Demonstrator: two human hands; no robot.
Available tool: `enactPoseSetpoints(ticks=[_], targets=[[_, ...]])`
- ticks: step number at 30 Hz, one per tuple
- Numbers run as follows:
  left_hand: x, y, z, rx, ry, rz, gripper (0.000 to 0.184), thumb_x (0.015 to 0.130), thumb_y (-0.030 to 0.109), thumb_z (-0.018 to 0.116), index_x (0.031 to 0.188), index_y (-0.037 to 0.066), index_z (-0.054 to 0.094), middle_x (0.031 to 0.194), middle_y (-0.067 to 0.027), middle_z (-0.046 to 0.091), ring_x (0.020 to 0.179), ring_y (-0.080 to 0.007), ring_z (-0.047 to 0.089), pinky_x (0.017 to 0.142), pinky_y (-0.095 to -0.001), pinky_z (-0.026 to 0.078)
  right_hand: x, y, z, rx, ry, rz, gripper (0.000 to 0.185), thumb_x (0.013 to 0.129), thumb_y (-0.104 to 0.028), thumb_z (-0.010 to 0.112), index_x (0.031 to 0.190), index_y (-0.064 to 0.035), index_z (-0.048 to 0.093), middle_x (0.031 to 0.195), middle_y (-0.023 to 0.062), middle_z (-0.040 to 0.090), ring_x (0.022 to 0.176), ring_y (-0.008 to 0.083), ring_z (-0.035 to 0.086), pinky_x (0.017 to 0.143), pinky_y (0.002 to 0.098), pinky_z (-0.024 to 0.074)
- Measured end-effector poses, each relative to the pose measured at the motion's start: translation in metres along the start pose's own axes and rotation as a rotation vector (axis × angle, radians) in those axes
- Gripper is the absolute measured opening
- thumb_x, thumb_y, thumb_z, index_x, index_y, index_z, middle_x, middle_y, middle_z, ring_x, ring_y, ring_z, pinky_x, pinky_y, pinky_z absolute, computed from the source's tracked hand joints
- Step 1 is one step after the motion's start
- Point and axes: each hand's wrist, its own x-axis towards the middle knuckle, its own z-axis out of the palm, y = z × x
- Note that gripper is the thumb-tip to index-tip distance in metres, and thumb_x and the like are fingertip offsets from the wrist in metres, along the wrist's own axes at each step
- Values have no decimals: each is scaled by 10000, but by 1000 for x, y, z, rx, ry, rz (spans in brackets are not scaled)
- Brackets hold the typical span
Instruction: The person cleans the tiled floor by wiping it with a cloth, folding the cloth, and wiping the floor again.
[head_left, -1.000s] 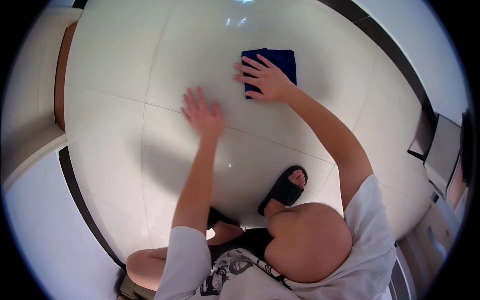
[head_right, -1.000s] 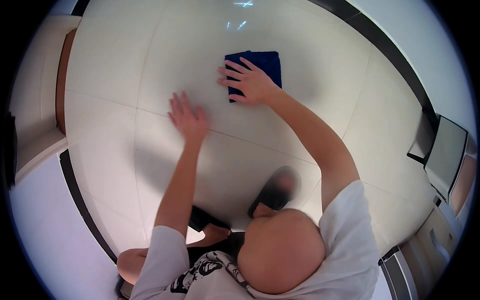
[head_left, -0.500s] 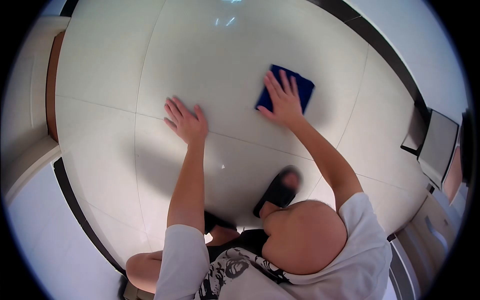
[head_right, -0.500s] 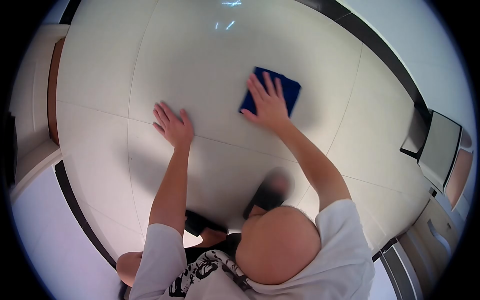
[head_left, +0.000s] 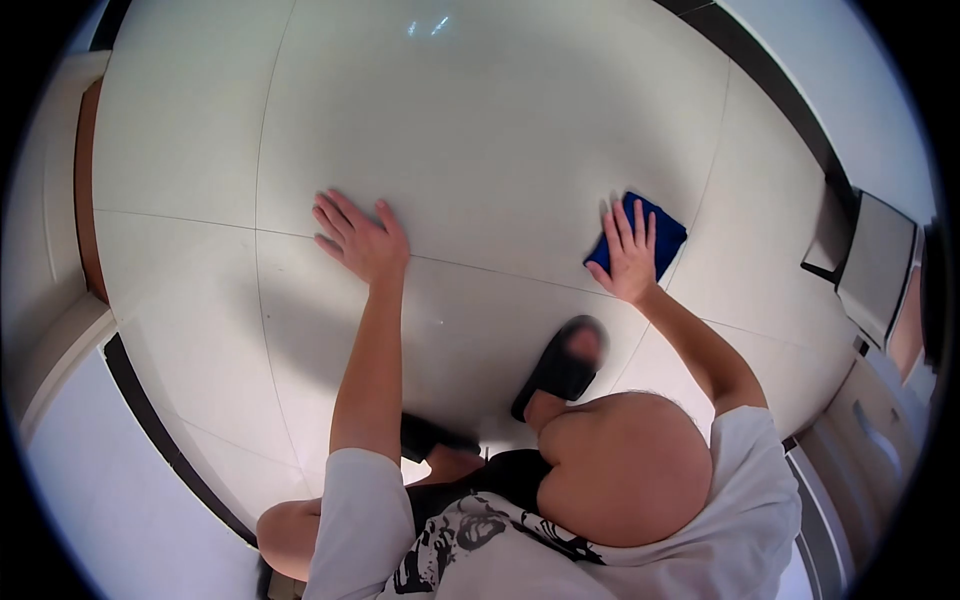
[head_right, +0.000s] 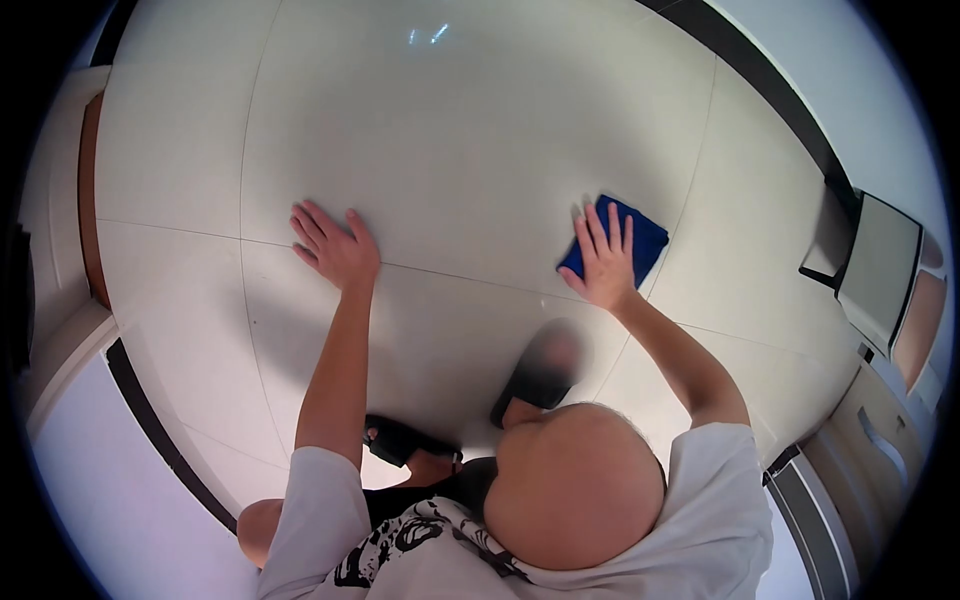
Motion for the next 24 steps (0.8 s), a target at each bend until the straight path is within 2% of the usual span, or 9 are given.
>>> enactPoseSetpoints(ticks=[4,7,9,12,15,18,21,24], targets=[[1,-2,3,1,-5,-9,822,1070,507,419,1694,29,177,1781,-165,138,1657,-312,68,1308,-561,5,44,-39,-3,20,-33,5,929,902,-567,672,1596,-7,411,1734,212,245,1596,527,140,1246,710,130],[0,-2,4,-9,-5,-12,815,1074,509,406,1695,34,177,1783,-157,135,1657,-308,65,1309,-556,1,88,-81,5,61,-62,-69,884,964,-608,571,1623,-46,394,1748,179,231,1616,482,115,1265,697,90],[1,-4,4,-16,4,-11,812,1073,506,405,1696,36,177,1782,-156,140,1657,-310,68,1308,-561,4,125,-121,3,76,-64,-147,880,975,-607,559,1627,-44,381,1754,176,214,1619,475,100,1269,690,85],[2,-3,1,-31,6,-8,812,1071,501,408,1696,36,180,1780,-158,150,1656,-314,73,1305,-569,12,165,-166,5,100,-12,-142,884,978,-600,565,1629,-35,369,1757,182,199,1623,467,88,1268,693,84],[3,-4,0,-13,-9,-5,808,1068,494,411,1694,36,185,1778,-161,158,1656,-318,80,1301,-577,21,169,-168,-1,197,11,-138,863,962,-609,592,1640,-117,385,1758,138,223,1619,473,108,1268,705,72],[3,-9,3,-19,0,10,803,1068,489,413,1693,37,190,1777,-164,161,1655,-318,82,1302,-577,23,160,-134,-18,256,-77,-390,835,946,-624,613,1652,-237,392,1765,70,239,1622,457,132,1262,725,64],[2,-7,2,-37,14,9,802,1066,484,418,1694,39,190,1776,-164,163,1655,-314,83,1304,-571,16,158,-92,-25,123,-127,-509,820,913,-618,658,1635,-306,425,1751,41,289,1621,439,165,1274,708,86],[2,-5,1,11,4,8,803,1065,479,425,1694,39,190,1776,-162,164,1655,-313,82,1304,-570,8,156,-99,-16,111,-67,-454,813,954,-606,627,1666,-311,366,1774,21,229,1635,394,152,1289,670,112]])
